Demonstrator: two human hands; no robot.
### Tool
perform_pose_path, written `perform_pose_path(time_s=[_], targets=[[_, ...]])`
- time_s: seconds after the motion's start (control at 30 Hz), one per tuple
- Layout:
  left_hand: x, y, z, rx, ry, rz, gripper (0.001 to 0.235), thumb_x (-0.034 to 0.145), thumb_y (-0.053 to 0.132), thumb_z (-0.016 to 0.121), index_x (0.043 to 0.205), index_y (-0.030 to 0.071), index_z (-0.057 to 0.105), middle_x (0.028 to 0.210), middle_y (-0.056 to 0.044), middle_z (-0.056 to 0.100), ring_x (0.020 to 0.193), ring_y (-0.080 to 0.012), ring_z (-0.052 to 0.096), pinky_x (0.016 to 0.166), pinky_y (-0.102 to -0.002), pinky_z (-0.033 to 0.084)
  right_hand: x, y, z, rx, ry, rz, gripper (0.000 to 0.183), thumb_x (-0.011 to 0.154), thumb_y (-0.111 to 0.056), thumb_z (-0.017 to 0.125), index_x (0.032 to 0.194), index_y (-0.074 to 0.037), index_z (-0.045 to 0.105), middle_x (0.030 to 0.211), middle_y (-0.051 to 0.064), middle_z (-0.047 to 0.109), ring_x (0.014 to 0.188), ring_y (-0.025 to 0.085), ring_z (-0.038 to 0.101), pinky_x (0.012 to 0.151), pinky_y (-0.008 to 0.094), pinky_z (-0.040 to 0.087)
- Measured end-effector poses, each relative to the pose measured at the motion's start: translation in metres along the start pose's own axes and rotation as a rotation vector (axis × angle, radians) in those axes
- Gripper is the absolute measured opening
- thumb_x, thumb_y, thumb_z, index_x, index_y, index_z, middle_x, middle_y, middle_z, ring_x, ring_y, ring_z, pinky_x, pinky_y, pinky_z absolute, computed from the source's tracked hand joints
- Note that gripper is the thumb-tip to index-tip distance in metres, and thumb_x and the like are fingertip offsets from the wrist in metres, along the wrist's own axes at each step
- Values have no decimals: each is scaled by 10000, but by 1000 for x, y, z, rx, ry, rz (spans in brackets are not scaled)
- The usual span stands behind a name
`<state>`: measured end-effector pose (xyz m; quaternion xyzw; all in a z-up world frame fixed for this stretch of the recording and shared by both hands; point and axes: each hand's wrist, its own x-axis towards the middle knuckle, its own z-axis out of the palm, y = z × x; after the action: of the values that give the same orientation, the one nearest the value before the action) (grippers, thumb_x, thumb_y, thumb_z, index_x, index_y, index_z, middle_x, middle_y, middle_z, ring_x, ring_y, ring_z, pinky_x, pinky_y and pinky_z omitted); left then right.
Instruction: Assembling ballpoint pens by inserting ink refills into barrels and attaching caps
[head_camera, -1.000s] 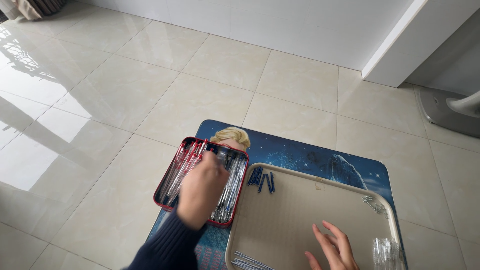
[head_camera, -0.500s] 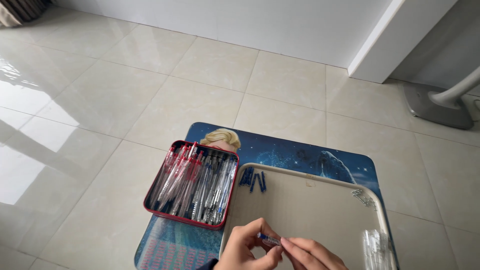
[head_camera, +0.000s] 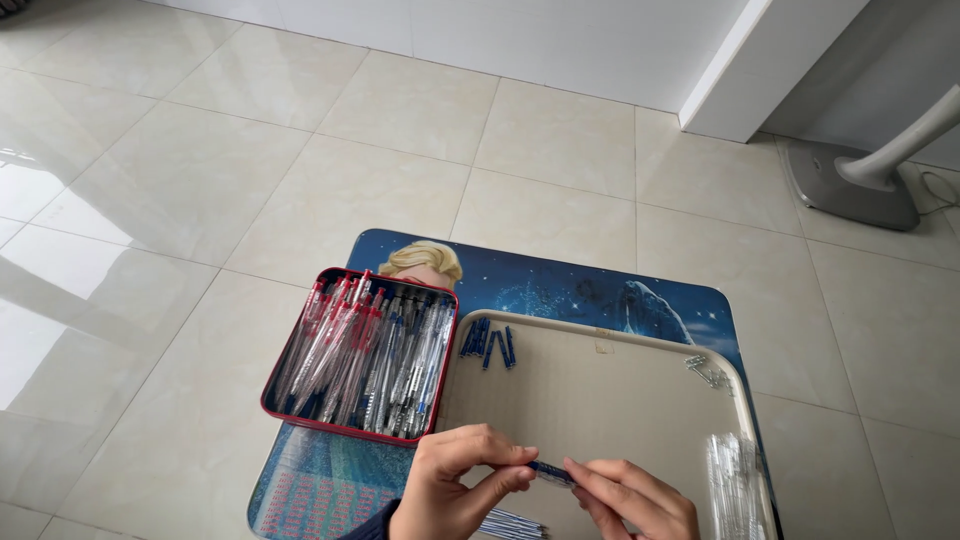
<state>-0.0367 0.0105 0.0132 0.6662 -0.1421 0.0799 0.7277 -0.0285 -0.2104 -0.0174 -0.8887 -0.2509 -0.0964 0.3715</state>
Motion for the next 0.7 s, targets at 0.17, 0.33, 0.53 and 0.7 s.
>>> perform_pose_path(time_s=[0.17,0.33,0.53,0.7], targets=[[-2,-8,6,113,65,-101,93,708,43,800,707,19,710,626,-46,682,526,-114,608,508,-220,534,10,-18,-2,22,108,-18,263,641,-15,731,876,-126,768,804,-11,758,595,48,740,561,160,633],[-3,-7,9,136,117,-290,161,824,90,670,688,38,602,555,-62,673,481,-117,646,426,-223,562,10,-14,-1,21,94,-90,290,639,6,739,907,-103,751,849,2,737,578,48,691,518,156,595],[-5,-7,7,349,278,-17,55,752,61,682,713,60,642,571,-23,672,466,-87,596,473,-201,524,5,-6,-1,107,64,-6,333,656,36,704,956,-101,742,856,25,759,645,71,764,603,160,662],[-5,0,-3,87,358,26,21,755,-37,639,763,-18,632,609,-90,653,464,-124,615,430,-204,514,3,2,-2,146,50,14,314,677,32,690,962,-93,737,864,27,760,653,66,763,604,155,656]])
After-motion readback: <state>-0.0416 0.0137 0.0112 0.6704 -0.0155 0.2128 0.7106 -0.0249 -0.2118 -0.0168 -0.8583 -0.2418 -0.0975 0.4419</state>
